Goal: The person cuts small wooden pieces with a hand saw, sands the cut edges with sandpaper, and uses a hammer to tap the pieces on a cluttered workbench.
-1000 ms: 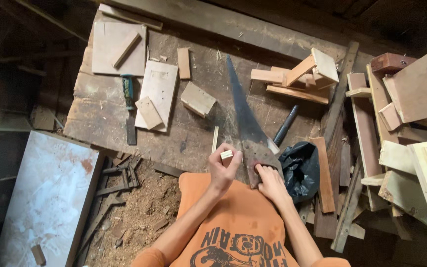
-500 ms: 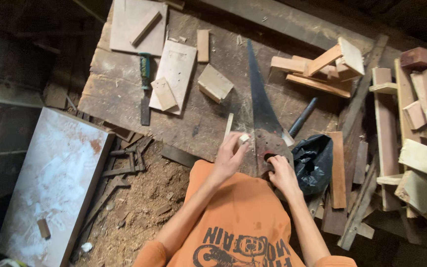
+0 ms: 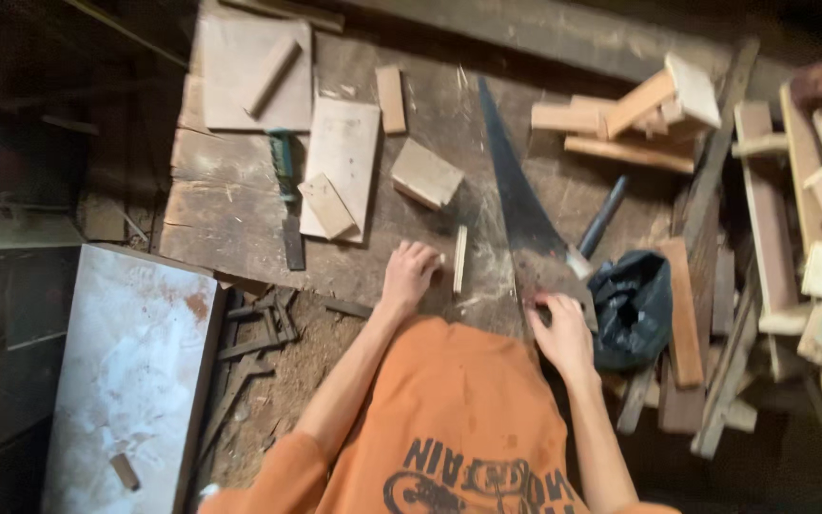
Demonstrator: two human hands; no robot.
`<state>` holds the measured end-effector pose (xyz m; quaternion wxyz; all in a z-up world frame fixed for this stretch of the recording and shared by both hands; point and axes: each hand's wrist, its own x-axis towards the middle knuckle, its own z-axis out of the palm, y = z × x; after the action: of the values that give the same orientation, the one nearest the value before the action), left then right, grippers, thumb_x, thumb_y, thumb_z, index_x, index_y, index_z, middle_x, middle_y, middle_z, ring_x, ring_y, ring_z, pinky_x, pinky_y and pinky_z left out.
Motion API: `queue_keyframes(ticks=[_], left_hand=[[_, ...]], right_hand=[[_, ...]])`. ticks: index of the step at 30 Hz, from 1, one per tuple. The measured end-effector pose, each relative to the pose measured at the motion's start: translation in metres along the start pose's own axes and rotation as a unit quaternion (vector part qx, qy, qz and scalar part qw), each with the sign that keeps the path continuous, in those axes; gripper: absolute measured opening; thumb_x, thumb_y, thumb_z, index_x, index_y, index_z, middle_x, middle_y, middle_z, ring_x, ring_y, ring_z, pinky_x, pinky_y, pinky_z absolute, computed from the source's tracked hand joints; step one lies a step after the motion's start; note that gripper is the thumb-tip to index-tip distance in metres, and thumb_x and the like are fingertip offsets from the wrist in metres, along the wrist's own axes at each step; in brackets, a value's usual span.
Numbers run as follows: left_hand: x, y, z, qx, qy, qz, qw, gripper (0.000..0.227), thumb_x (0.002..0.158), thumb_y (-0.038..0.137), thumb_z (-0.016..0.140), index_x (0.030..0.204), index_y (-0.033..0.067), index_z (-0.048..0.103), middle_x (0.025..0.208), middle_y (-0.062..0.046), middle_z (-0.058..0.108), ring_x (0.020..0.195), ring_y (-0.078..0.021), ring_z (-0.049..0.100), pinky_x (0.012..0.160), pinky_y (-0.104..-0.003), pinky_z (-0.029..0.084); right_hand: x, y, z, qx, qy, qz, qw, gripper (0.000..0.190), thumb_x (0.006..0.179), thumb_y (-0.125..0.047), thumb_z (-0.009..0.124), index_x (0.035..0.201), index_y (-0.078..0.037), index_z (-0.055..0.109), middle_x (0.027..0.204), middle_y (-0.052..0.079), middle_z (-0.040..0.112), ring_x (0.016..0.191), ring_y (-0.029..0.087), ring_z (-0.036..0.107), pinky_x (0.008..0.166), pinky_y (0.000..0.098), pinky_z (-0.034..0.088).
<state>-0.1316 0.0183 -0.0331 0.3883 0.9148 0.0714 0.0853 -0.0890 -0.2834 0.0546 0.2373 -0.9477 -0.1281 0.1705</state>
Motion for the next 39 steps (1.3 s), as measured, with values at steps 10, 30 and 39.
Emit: queue_keyframes(ticks=[10, 30, 39], left_hand=[[0.024, -0.004, -0.005, 0.025, -0.062, 0.007, 0.998, 0.027, 0.074, 0.015, 0.08, 0.1, 0.0143, 0.071, 0.098, -0.004, 0.068, 0.1, -0.0277, 0.06, 0.088, -0.042, 0.046], [0.065, -0.195, -0.099, 0.163, 0.236, -0.282, 0.915, 0.046, 0.101, 0.02, 0.069, 0.137, -0.0019, 0.053, 0.126, -0.019, 0.059, 0.115, -0.0345, 0.052, 0.1, -0.052, 0.043], [0.082, -0.184, -0.121, 0.019, 0.212, -0.432, 0.876, 0.029, 0.102, 0.012, 0.055, 0.126, -0.0043, 0.051, 0.118, -0.015, 0.048, 0.094, -0.0256, 0.059, 0.077, -0.039, 0.053]], right_hand=[[0.014, -0.029, 0.036, 0.094, 0.012, 0.001, 0.995, 0.027, 0.086, -0.016, 0.073, 0.11, -0.003, 0.07, 0.113, 0.015, 0.069, 0.113, 0.035, 0.061, 0.098, 0.0412, 0.049], [0.04, -0.026, 0.056, 0.134, -0.028, -0.023, 0.99, 0.023, 0.092, -0.017, 0.067, 0.11, -0.002, 0.07, 0.107, 0.017, 0.071, 0.104, 0.034, 0.067, 0.089, 0.0405, 0.052], [0.042, -0.024, 0.053, 0.217, 0.007, 0.062, 0.974, 0.025, 0.095, -0.018, 0.067, 0.115, -0.004, 0.07, 0.111, 0.013, 0.072, 0.103, 0.025, 0.07, 0.085, 0.0344, 0.056]])
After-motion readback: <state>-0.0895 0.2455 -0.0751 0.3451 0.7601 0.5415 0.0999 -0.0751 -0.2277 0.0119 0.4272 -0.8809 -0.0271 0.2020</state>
